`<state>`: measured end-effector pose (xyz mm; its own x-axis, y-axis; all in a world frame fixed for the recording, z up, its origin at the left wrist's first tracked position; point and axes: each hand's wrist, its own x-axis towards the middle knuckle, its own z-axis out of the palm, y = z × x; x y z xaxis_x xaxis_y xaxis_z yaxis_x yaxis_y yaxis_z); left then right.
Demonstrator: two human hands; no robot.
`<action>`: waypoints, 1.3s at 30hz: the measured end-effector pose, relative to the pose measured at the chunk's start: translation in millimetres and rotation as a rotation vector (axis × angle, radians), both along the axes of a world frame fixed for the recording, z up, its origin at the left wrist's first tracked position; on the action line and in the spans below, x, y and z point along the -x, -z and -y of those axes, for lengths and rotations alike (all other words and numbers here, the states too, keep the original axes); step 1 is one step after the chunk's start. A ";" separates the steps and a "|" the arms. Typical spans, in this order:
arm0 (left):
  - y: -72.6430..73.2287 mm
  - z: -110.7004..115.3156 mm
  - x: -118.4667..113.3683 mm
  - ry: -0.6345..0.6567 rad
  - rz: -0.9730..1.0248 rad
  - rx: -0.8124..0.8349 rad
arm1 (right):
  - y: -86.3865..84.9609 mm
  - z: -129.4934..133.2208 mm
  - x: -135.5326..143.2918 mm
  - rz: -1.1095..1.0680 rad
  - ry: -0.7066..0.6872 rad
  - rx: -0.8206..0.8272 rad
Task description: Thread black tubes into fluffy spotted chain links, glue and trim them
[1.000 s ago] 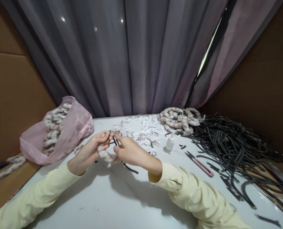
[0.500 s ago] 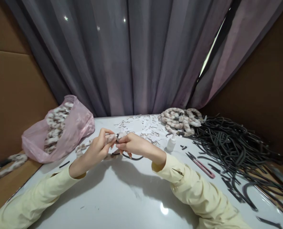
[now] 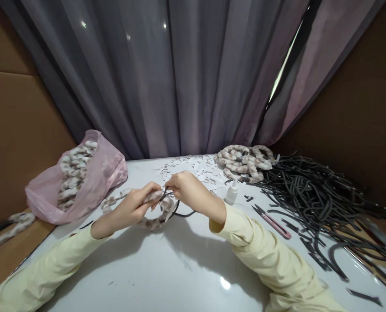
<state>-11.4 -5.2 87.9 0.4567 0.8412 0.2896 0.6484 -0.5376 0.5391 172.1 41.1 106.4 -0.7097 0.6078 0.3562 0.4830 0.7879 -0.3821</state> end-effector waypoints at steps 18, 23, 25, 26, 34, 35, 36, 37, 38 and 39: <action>5.8 5.0 -1.7 0.186 0.028 -0.102 | 5.4 -3.1 0.8 0.116 -0.159 0.245; 8.4 3.3 -0.7 0.058 0.126 -0.153 | -13.4 2.3 -9.9 -0.027 0.067 0.215; 10.4 2.3 0.8 0.038 0.151 -0.208 | -23.8 5.6 -14.9 -0.018 -0.003 0.342; 11.8 1.9 1.8 0.038 0.155 -0.246 | -28.0 7.0 -16.7 -0.009 -0.064 0.402; 13.5 4.7 2.8 0.049 0.158 -0.394 | -26.8 11.6 -8.2 -0.002 -0.097 0.447; 11.8 5.5 1.8 0.034 0.166 -0.348 | -25.6 12.2 -6.8 -0.008 -0.086 0.436; 10.0 6.2 0.8 0.018 0.172 -0.303 | -24.9 12.8 -5.8 -0.019 -0.072 0.419; 8.2 6.7 0.0 0.004 0.177 -0.263 | -24.4 13.5 -5.2 -0.033 -0.059 0.401; 6.7 7.0 -0.6 -0.008 0.184 -0.237 | -24.2 14.1 -4.9 -0.046 -0.050 0.386; 5.6 7.0 -1.0 -0.017 0.192 -0.222 | -24.2 14.6 -5.0 -0.055 -0.043 0.378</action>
<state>-10.4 -12.2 82.4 0.3622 0.7547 0.5471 0.5561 -0.6460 0.5230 177.0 26.4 130.6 -0.7239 0.6732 0.1510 0.4232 0.6061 -0.6735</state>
